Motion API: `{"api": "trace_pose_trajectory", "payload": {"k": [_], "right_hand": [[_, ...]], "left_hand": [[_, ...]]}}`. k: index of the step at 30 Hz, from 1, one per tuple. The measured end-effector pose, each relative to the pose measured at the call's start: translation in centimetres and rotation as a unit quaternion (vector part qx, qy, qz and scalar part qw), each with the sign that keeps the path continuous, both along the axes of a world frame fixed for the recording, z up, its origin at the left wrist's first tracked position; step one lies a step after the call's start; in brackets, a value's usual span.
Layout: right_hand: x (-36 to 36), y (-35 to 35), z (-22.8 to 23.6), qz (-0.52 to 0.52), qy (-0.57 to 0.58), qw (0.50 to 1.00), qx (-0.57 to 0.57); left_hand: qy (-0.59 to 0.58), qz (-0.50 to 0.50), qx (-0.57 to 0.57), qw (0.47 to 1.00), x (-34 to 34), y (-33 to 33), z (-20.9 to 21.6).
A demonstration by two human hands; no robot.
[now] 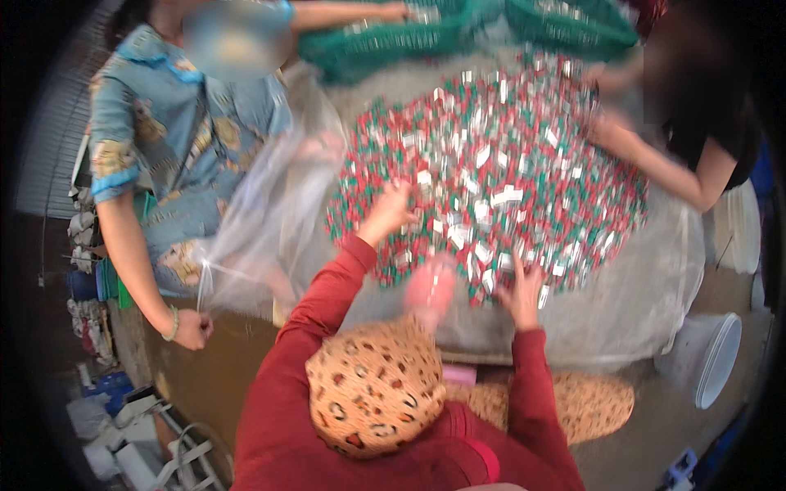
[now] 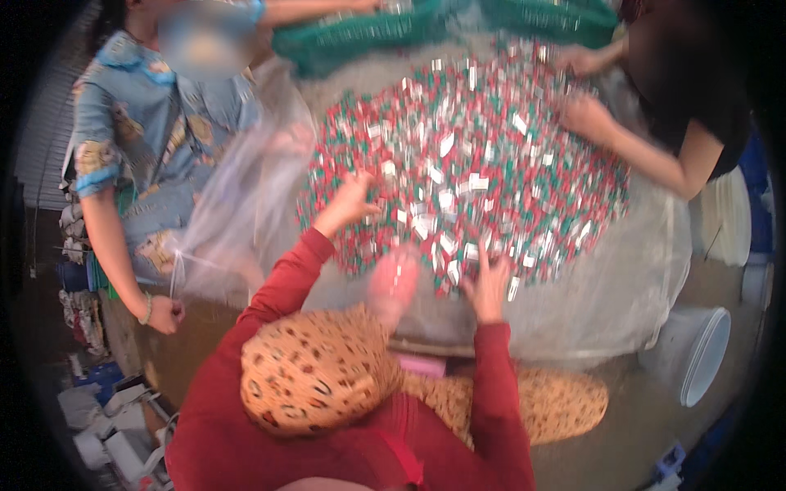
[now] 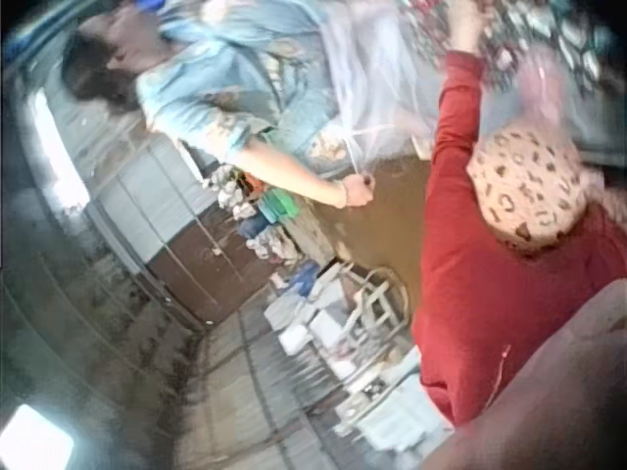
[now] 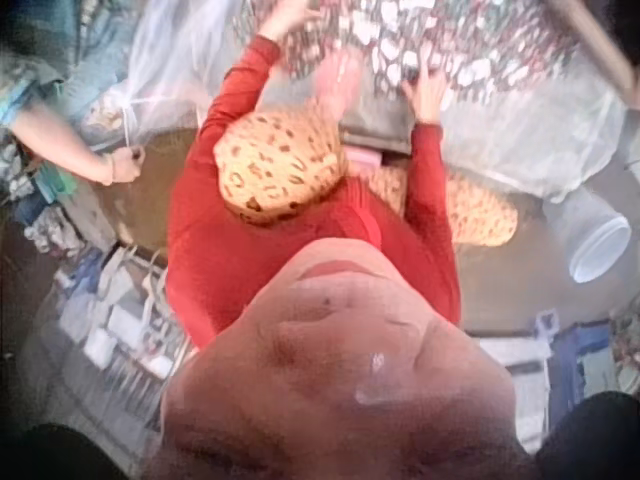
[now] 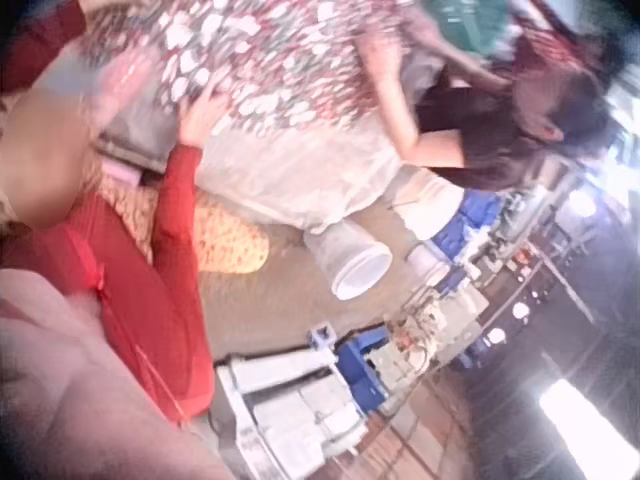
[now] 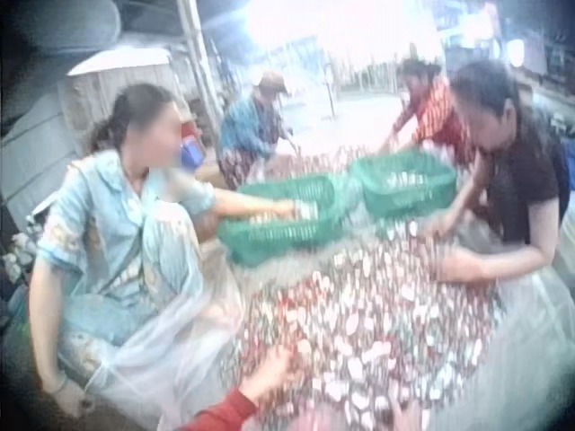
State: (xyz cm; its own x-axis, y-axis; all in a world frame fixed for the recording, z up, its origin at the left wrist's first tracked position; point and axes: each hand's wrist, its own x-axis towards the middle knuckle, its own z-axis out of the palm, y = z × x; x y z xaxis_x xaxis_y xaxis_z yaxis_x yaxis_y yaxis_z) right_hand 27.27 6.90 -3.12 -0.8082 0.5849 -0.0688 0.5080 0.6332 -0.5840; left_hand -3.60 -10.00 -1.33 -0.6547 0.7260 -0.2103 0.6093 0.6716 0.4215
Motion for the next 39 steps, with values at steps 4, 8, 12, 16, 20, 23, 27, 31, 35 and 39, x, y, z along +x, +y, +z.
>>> {"api": "trace_pose_trajectory", "payload": {"k": [4,8,12,16,20,23,27,31,35,39], "right_hand": [[-1.5,0.3,-1.7,-0.059,-0.002,0.997,-0.058],[-4.3,1.3,-4.7,-0.077,0.014,0.989,-0.126],[-7.9,1.3,-2.5,-0.062,0.114,0.973,-0.190],[-9.8,0.2,-0.1,-0.120,0.158,0.843,-0.500],[-9.2,-0.6,3.1,-0.113,0.180,0.808,-0.549],[-6.7,1.1,0.9,-0.110,0.198,0.873,-0.433],[-5.0,3.6,3.8,-0.151,0.182,0.897,-0.375],[-3.5,4.0,4.4,-0.189,0.236,0.820,-0.487],[-1.8,3.0,2.2,-0.217,0.200,0.800,-0.522],[-2.7,2.3,2.3,-0.236,0.224,0.752,-0.573]], "left_hand": [[-0.092,0.036,-0.039,0.994,6.0,-3.0,0.0],[0.012,-0.016,0.110,0.994,6.8,-1.2,-1.9],[-0.088,-0.031,0.149,0.984,5.4,1.5,-1.1],[-0.322,0.054,0.208,0.922,5.3,3.3,-0.4],[-0.445,0.026,0.260,0.857,5.7,4.4,1.7],[-0.501,0.002,0.311,0.808,5.8,5.3,3.2],[-0.207,-0.165,0.224,0.938,2.2,3.3,2.3],[-0.301,0.047,0.225,0.925,1.3,2.3,3.3],[0.167,-0.124,0.173,0.963,3.2,3.0,1.8],[0.076,-0.339,0.148,0.926,8.0,5.3,1.0]]}}
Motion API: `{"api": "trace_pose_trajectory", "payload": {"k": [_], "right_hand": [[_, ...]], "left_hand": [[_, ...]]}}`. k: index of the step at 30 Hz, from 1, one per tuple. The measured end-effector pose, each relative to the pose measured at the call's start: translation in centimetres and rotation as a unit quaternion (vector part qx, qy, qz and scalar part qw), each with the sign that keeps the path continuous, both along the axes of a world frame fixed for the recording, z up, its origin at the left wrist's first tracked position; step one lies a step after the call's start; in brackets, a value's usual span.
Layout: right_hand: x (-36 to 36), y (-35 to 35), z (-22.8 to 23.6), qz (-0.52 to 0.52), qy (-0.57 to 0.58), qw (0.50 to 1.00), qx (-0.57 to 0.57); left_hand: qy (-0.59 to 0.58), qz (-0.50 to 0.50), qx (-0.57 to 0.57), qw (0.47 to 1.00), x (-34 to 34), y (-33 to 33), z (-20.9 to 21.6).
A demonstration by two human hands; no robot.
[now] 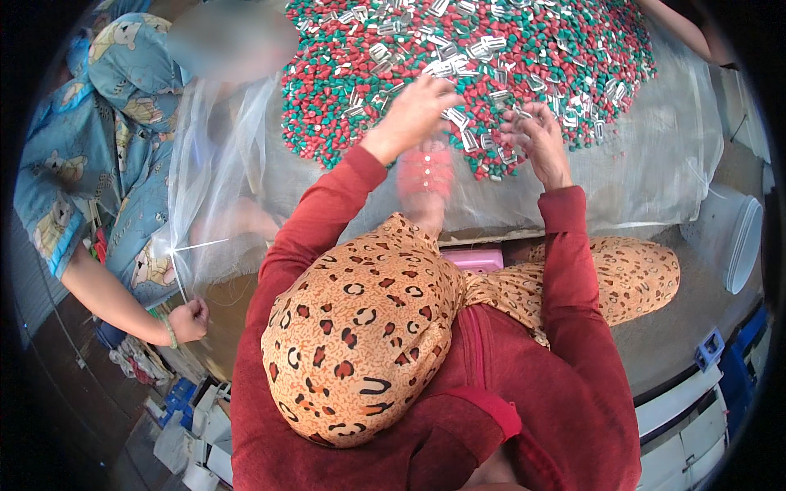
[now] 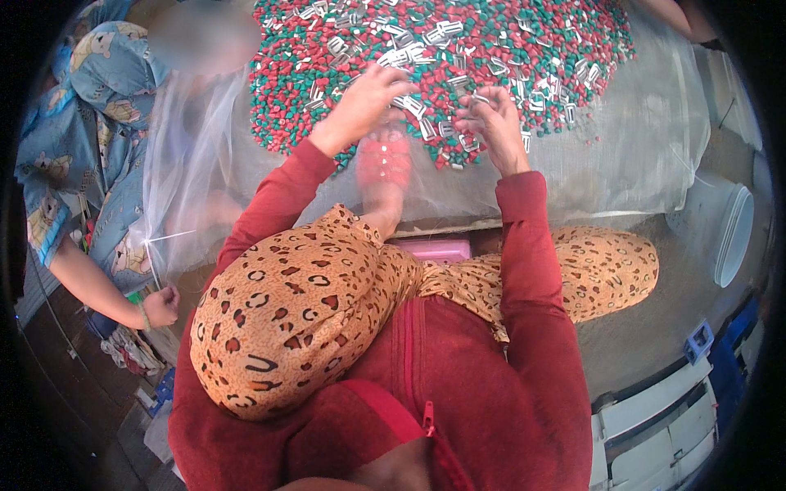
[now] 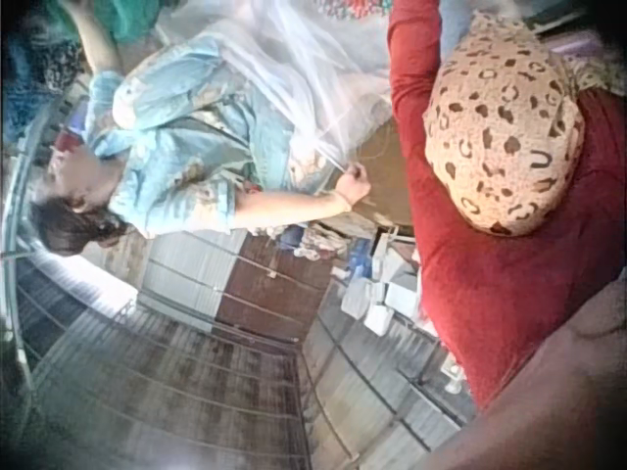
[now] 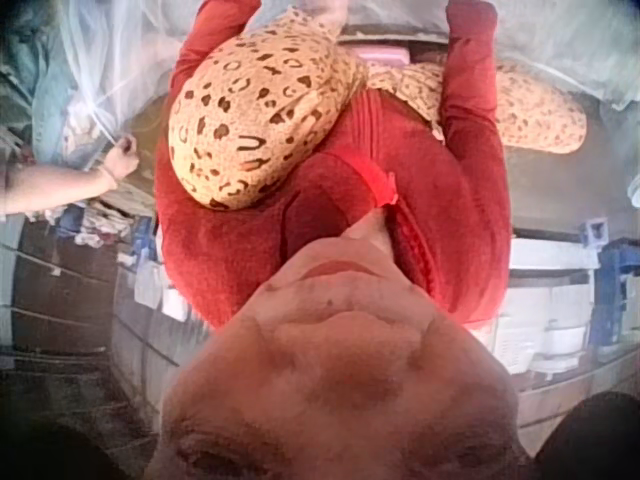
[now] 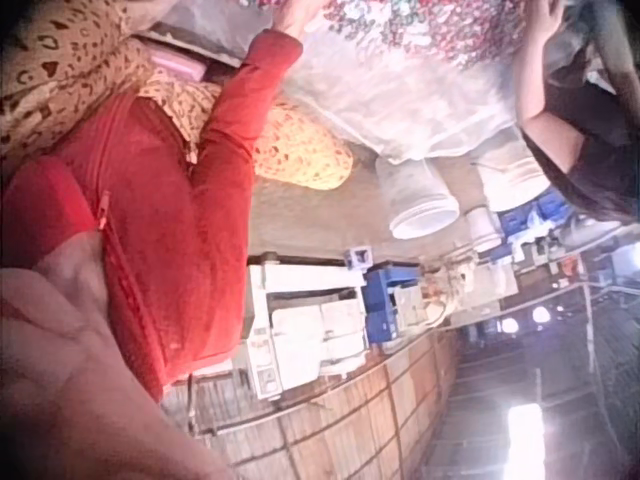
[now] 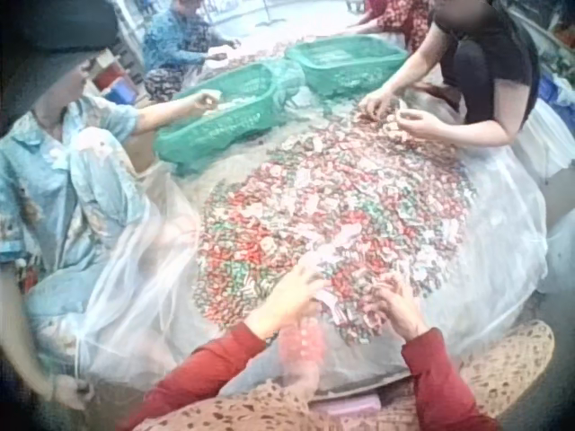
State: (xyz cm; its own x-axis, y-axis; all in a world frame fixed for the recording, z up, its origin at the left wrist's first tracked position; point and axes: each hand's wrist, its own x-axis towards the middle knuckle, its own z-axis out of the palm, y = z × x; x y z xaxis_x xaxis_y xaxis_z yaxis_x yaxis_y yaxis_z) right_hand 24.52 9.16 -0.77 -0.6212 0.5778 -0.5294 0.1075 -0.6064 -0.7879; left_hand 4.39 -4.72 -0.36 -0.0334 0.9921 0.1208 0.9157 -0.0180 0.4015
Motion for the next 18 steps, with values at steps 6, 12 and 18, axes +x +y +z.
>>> {"api": "trace_pose_trajectory", "payload": {"k": [6,12,18], "right_hand": [[0.2,-0.3,0.5,0.135,-0.060,0.975,0.163],[1.4,-3.7,-2.8,0.280,-0.223,0.722,0.592],[0.6,-2.9,-4.1,0.177,-0.194,0.817,0.513]], "left_hand": [[-0.111,0.037,0.052,0.992,-0.1,2.0,-1.6],[-0.613,0.214,-0.006,0.761,-3.4,-0.3,2.5],[-0.468,0.208,-0.139,0.847,-1.3,-3.4,3.0]]}}
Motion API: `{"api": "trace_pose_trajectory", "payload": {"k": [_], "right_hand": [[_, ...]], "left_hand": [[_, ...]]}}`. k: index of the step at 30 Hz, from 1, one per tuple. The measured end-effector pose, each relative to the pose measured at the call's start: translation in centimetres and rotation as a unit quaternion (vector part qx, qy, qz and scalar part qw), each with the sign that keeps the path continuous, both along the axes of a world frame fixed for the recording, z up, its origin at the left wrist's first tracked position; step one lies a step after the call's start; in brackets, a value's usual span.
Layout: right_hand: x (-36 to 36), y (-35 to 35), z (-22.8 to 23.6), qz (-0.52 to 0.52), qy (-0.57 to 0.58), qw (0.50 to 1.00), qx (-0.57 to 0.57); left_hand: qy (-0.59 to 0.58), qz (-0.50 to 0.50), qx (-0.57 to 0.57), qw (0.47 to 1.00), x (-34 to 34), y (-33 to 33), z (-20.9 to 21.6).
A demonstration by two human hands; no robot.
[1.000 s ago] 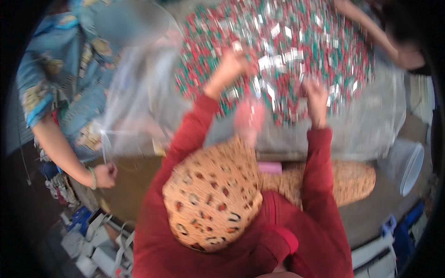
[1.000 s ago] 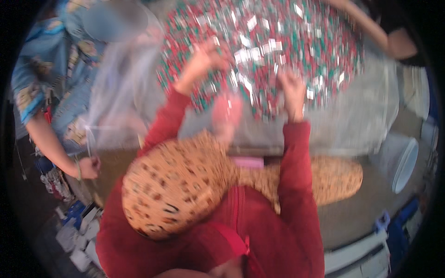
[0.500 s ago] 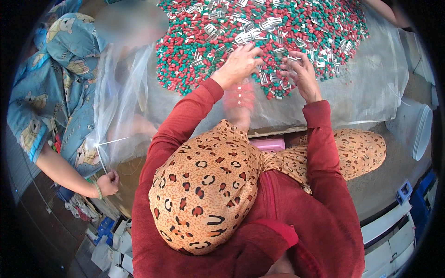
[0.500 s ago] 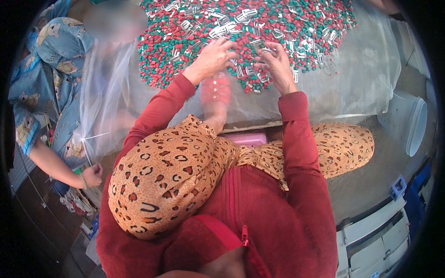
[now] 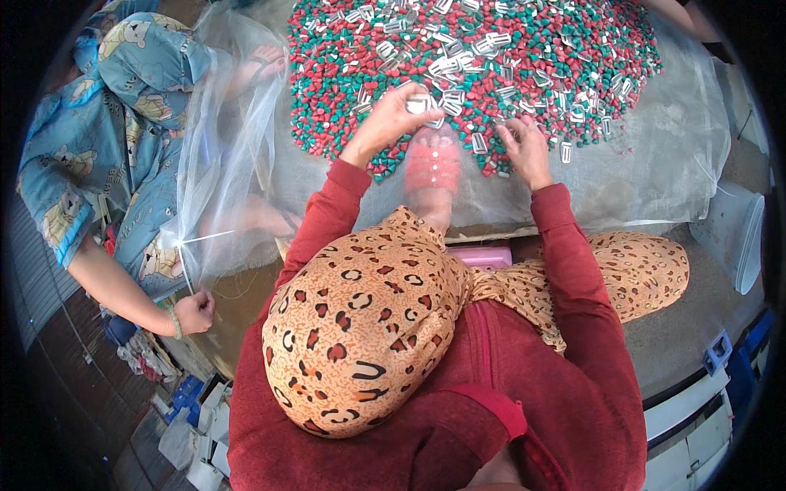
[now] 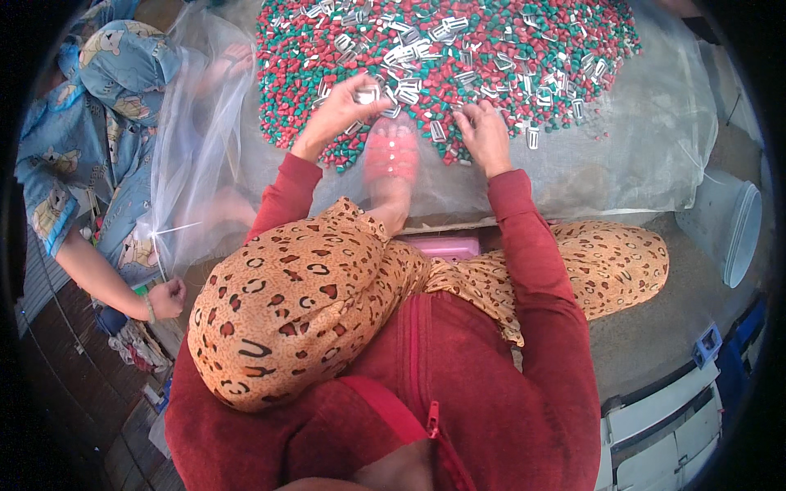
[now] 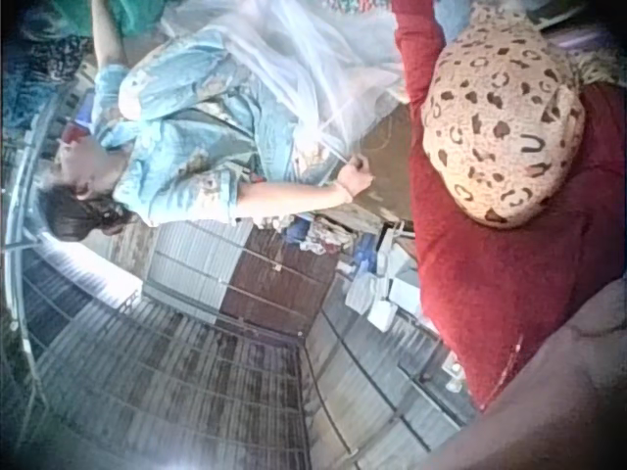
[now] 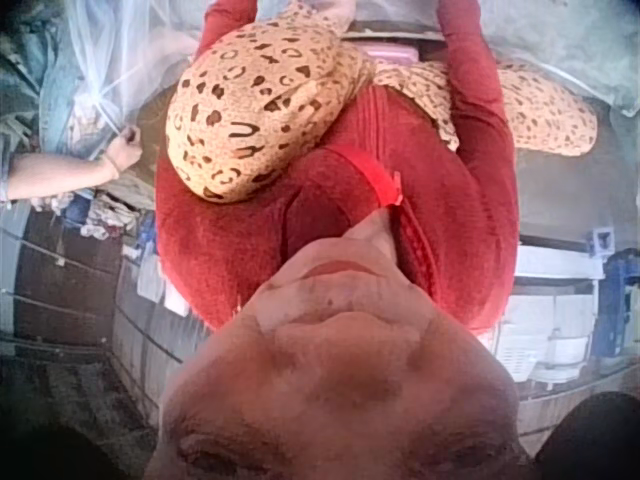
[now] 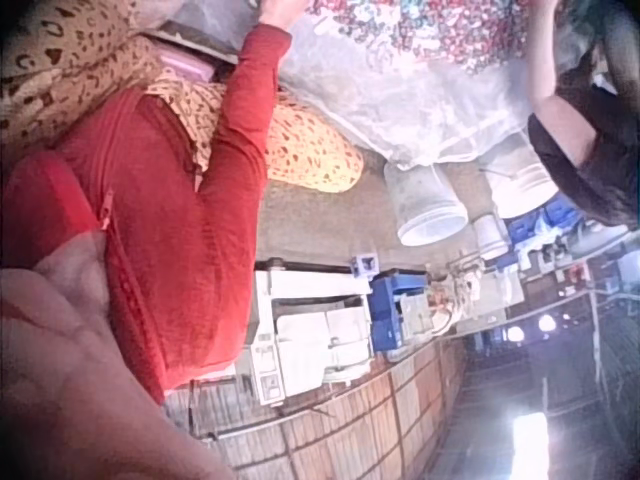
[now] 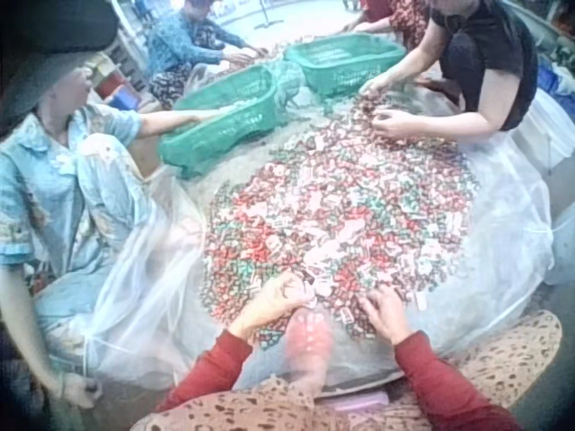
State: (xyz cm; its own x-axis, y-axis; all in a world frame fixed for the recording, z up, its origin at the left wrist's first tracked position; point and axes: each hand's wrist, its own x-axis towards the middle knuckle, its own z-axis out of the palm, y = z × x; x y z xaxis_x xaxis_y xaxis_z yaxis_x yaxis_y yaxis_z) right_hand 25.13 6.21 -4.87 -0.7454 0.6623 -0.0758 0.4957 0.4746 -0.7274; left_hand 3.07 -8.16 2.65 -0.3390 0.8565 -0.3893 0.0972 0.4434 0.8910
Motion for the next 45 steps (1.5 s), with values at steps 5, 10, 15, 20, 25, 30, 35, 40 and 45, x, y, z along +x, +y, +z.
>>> {"api": "trace_pose_trajectory", "payload": {"k": [5,10,15,20,25,30,35,40,45], "right_hand": [[0.9,2.9,2.9,-0.071,0.292,0.676,-0.672],[0.7,3.1,5.9,0.105,0.326,0.642,-0.686],[0.3,1.7,3.7,0.087,0.098,0.836,-0.533],[-0.5,-3.0,0.9,0.049,0.049,0.996,-0.063],[-1.1,-3.1,2.2,-0.039,0.085,0.865,-0.493],[-1.6,-1.3,4.8,-0.132,0.156,0.715,-0.669],[-0.7,0.2,4.7,-0.020,0.118,0.764,-0.634],[-0.6,-1.8,2.3,0.132,0.031,0.990,-0.040],[-0.6,-3.1,0.2,0.140,-0.022,0.989,0.038]], "left_hand": [[-0.347,0.131,0.099,0.923,2.4,-1.6,-0.3],[0.120,0.018,-0.063,0.991,2.4,-2.4,-2.4],[0.330,0.015,0.062,0.942,1.8,-2.0,-6.0],[-0.199,0.164,0.173,0.951,-0.6,-2.4,-4.1],[-0.527,0.176,0.279,0.783,-1.0,-2.2,-0.8],[-0.230,0.148,0.058,0.960,-2.1,-1.0,-1.0],[0.446,-0.026,0.077,0.891,-0.1,-1.4,-6.4],[0.294,0.022,0.023,0.955,1.0,-1.1,-4.9],[-0.409,0.265,0.213,0.847,-0.6,-4.9,-1.4]]}}
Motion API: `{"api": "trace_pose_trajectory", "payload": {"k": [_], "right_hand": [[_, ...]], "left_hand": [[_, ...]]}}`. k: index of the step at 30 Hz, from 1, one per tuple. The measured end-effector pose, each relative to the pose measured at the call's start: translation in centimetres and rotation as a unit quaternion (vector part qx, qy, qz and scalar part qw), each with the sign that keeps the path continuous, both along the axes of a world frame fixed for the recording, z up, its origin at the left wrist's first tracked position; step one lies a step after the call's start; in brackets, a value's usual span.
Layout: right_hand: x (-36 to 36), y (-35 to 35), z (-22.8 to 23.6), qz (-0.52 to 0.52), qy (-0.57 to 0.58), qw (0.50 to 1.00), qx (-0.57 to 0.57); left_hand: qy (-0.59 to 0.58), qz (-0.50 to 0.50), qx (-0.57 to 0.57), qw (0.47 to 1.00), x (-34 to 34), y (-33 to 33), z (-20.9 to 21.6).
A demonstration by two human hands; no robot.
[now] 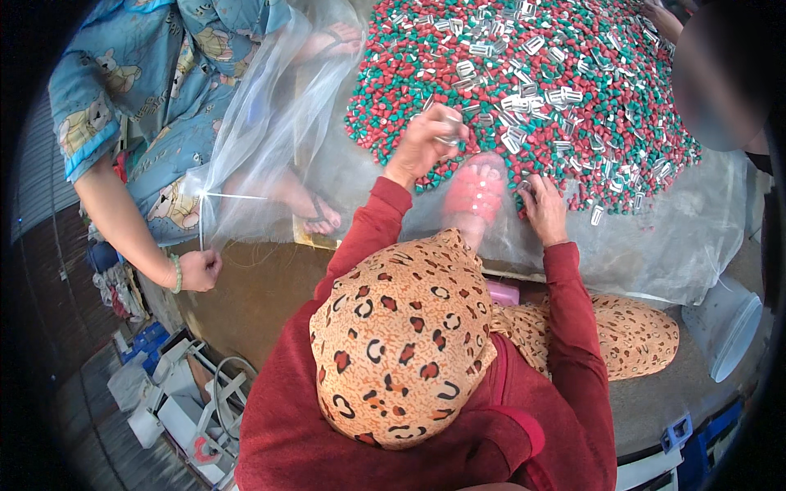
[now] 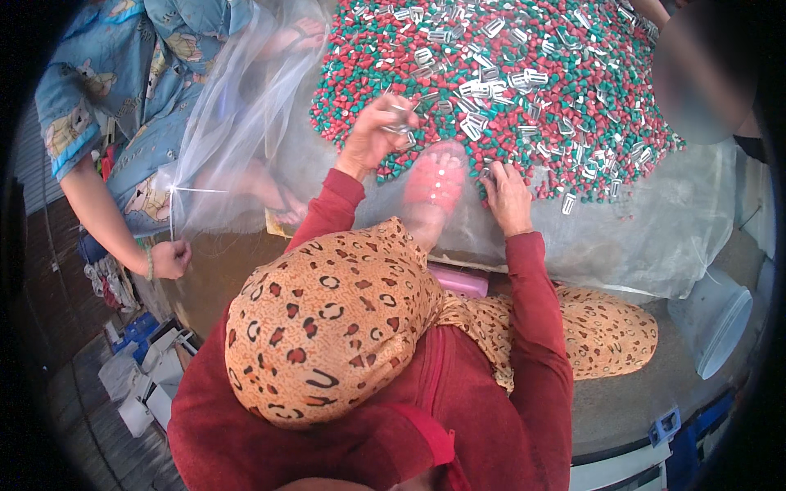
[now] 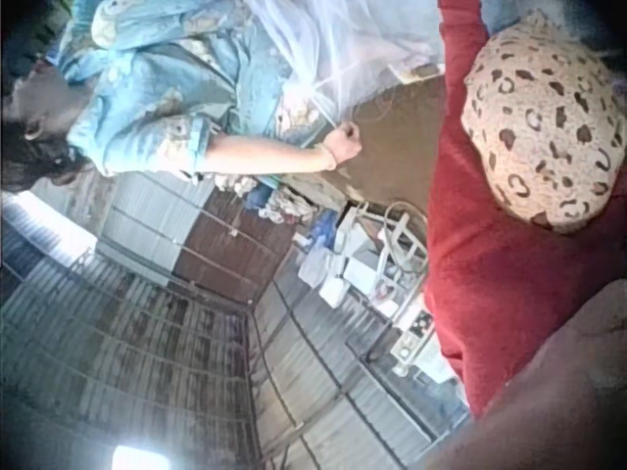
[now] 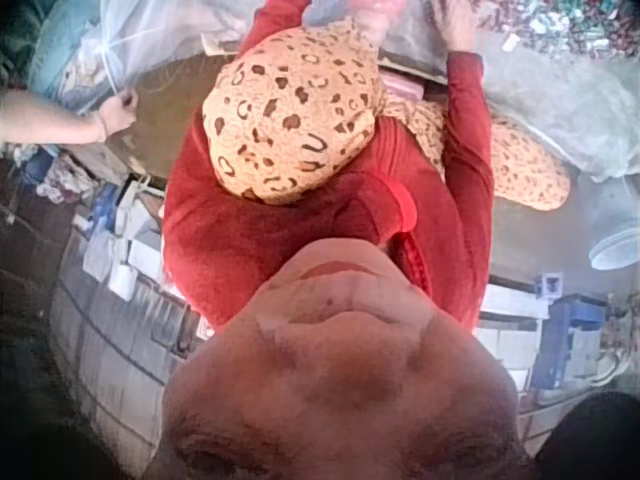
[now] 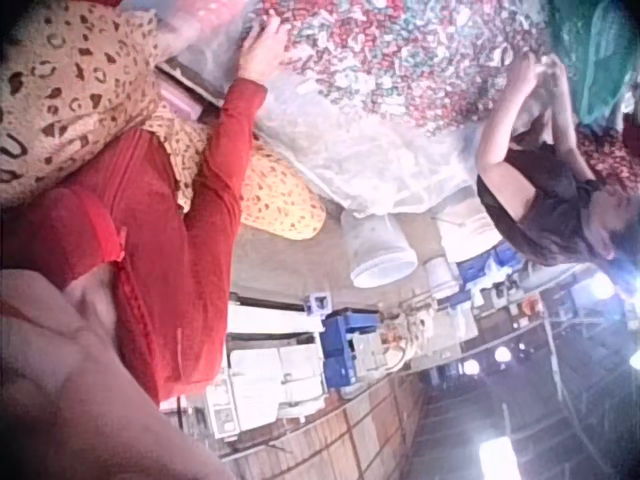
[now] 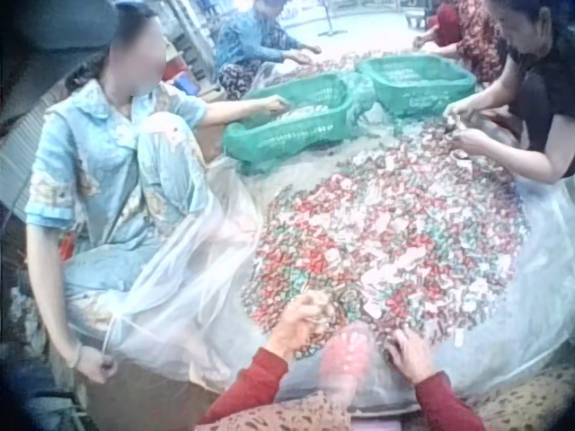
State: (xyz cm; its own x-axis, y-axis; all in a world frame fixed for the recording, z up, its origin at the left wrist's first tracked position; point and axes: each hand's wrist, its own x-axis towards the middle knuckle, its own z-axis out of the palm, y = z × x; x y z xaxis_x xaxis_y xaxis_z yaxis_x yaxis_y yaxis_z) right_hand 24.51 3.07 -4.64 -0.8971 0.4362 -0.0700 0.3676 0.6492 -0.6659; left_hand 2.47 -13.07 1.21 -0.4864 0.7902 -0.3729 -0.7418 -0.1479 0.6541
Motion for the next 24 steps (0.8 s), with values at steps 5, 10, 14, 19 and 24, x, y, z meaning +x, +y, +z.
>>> {"api": "trace_pose_trajectory", "payload": {"k": [5,10,14,19,24], "right_hand": [[-0.3,1.3,0.5,-0.137,0.063,0.861,-0.485],[-0.9,3.4,3.5,-0.027,0.180,0.587,-0.788],[-2.5,3.8,4.0,-0.020,0.160,0.617,-0.770],[-7.5,2.5,3.1,-0.035,0.004,0.979,-0.201],[-7.8,1.6,-1.3,0.029,-0.037,0.986,0.159]], "left_hand": [[-0.002,0.038,0.153,0.988,-3.9,-3.9,0.4],[0.170,0.023,-0.121,0.978,-5.1,-4.1,0.2],[0.649,-0.030,-0.430,0.627,-3.4,-3.0,-3.3],[0.676,0.039,-0.383,0.628,-2.2,-3.7,-5.0],[0.016,0.068,0.046,0.996,-2.0,-3.1,-4.0]]}}
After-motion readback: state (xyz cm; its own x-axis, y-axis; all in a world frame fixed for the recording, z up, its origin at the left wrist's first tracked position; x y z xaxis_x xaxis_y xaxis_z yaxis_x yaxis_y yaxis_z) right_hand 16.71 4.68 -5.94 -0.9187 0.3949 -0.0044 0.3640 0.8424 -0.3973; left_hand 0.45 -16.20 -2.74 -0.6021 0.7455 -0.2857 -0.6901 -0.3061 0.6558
